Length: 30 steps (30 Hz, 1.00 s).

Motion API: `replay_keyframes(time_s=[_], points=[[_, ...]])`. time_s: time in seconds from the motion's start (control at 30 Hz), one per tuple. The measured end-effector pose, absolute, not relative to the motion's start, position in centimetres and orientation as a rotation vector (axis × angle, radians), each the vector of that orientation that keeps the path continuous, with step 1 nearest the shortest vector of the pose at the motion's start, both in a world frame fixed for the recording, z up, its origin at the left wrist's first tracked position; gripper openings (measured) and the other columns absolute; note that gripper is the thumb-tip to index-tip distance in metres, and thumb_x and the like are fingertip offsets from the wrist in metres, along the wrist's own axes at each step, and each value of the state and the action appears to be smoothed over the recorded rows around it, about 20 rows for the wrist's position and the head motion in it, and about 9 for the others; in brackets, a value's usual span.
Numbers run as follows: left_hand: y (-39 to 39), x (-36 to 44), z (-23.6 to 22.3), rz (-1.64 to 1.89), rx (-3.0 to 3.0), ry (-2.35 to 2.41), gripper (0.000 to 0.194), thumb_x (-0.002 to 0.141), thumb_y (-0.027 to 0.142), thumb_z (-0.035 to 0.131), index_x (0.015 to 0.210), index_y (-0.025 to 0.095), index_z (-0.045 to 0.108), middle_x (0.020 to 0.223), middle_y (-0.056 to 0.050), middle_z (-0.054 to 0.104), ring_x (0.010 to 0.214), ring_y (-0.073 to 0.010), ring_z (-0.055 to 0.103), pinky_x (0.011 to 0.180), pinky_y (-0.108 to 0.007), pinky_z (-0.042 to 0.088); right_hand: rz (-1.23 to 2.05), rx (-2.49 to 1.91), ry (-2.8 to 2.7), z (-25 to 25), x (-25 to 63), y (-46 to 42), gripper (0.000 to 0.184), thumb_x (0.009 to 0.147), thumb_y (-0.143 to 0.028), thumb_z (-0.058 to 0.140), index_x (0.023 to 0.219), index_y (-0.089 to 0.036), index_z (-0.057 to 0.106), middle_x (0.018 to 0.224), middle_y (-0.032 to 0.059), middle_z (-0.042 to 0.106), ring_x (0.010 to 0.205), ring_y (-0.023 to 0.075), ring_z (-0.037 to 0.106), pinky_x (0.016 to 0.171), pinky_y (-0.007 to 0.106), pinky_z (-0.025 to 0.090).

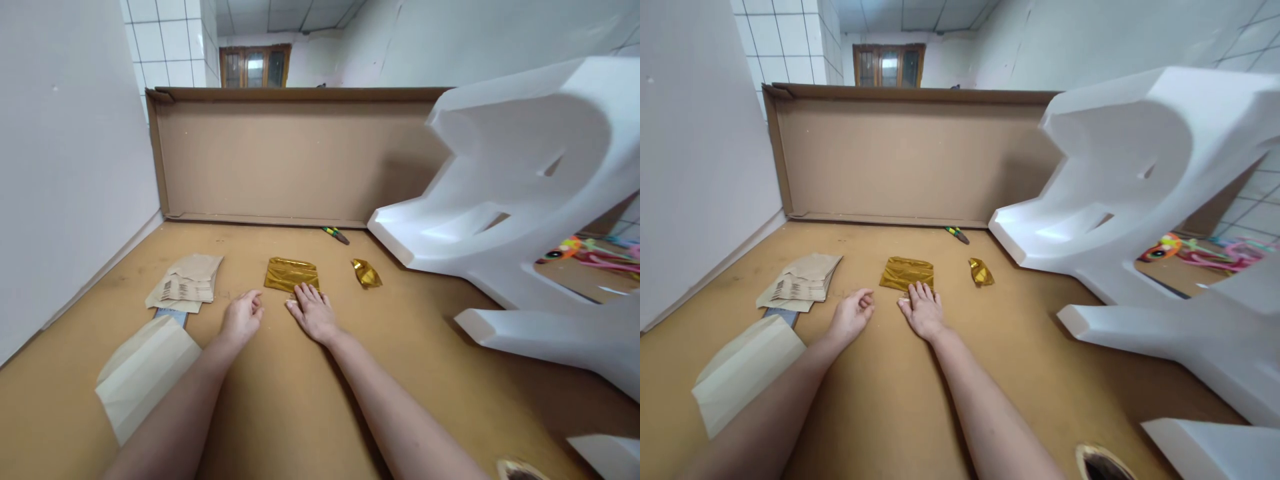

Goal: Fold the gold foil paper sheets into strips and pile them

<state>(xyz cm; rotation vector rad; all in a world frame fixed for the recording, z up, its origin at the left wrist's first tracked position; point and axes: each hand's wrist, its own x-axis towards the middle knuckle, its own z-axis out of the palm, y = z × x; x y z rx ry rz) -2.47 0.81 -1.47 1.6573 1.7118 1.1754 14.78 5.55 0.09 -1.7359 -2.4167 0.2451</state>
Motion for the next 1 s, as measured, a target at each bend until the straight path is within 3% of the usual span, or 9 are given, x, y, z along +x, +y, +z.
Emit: replay_keyframes(time_s=[0.13, 0.2, 0.3, 0.53, 0.63, 0.77, 0.87, 1.0], points=[[-0.5, -3.5, 1.3, 0.685, 2.131, 2.09, 0.063, 0.062, 0.0, 0.051, 0.125, 0.011, 0.048, 0.131, -0.017, 0.048, 0.128, -0.0269, 0.036, 0.105, -0.039, 0.027, 0.239, -1.716, -2.52, 0.4, 15.2, 3.2, 0.06, 0.091, -0.046, 0.027, 0.14, -0.012, 0.031, 0.148, 0.0121, 0.026, 0.137, 0.023, 0.017, 0.109, 0.043, 0.016], [-0.9, -3.9, 2.7, 0.39, 2.191, 2.257, 0.075, 0.061, 0.0, 0.052, 0.134, 0.009, 0.037, 0.142, -0.019, 0.033, 0.136, -0.0311, 0.019, 0.108, -0.048, 0.018, 0.268, -1.719, -2.557, 0.8, 15.4, 1.8, 0.06, 0.091, -0.045, 0.027, 0.141, -0.011, 0.029, 0.148, 0.0129, 0.025, 0.137, 0.0234, 0.016, 0.109, 0.044, 0.015], [-0.8, -4.6, 4.2, 0.019, 2.109, 2.417, 0.081, 0.063, 0.002, 0.052, 0.14, 0.01, 0.027, 0.148, -0.021, 0.017, 0.137, -0.0356, 0.01, 0.105, -0.058, 0.015, 0.323, -1.712, -2.592, 1.5, 15.5, -0.1, 0.06, 0.09, -0.044, 0.028, 0.141, -0.011, 0.029, 0.148, 0.0132, 0.025, 0.137, 0.0241, 0.017, 0.109, 0.045, 0.015], [0.0, -7.1, 4.6, -0.341, 1.904, 2.576, 0.076, 0.068, 0.006, 0.05, 0.141, 0.01, 0.026, 0.145, -0.024, 0.021, 0.135, -0.0383, 0.015, 0.101, -0.063, 0.018, 0.341, -1.706, -2.566, 1.5, 15.5, -2.3, 0.058, 0.091, -0.039, 0.029, 0.141, -0.01, 0.029, 0.148, 0.0138, 0.024, 0.137, 0.0246, 0.014, 0.109, 0.047, 0.011], [0.3, -7.8, 4.2, -0.311, 1.901, 2.582, 0.075, 0.069, 0.008, 0.05, 0.141, 0.009, 0.026, 0.144, -0.025, 0.026, 0.131, -0.039, 0.026, 0.098, -0.06, 0.028, 0.34, -1.682, -2.564, 1.2, 15.6, -2.2, 0.058, 0.091, -0.04, 0.029, 0.141, -0.011, 0.029, 0.148, 0.0142, 0.024, 0.137, 0.0251, 0.015, 0.109, 0.049, 0.011], [0.6, -8.2, 4.1, -0.151, 1.885, 2.575, 0.06, 0.072, 0.006, 0.046, 0.131, 0.001, 0.038, 0.126, -0.03, 0.047, 0.111, -0.0353, 0.053, 0.087, -0.045, 0.043, 0.294, -1.637, -2.553, 0.8, 15.9, -2.1, 0.057, 0.091, -0.041, 0.029, 0.139, -0.012, 0.032, 0.146, 0.0148, 0.028, 0.136, 0.0259, 0.019, 0.108, 0.05, 0.014], [0.7, -8.4, 4.3, -0.092, 1.901, 2.53, 0.05, 0.072, 0.0, 0.04, 0.122, -0.003, 0.047, 0.11, -0.028, 0.059, 0.104, -0.0301, 0.059, 0.084, -0.036, 0.045, 0.244, -1.613, -2.553, 0.6, 16.1, -2.0, 0.055, 0.091, -0.04, 0.031, 0.138, -0.012, 0.036, 0.144, 0.0156, 0.032, 0.135, 0.0268, 0.023, 0.107, 0.05, 0.017], [0.9, -9.4, 4.9, 0.006, 1.891, 2.498, 0.039, 0.074, -0.001, 0.037, 0.106, -0.001, 0.058, 0.098, -0.026, 0.065, 0.095, -0.0281, 0.064, 0.08, -0.033, 0.046, 0.205, -1.598, -2.544, 0.5, 16.1, -1.9, 0.053, 0.091, -0.04, 0.031, 0.136, -0.014, 0.039, 0.143, 0.0148, 0.035, 0.133, 0.0271, 0.026, 0.105, 0.05, 0.02]])
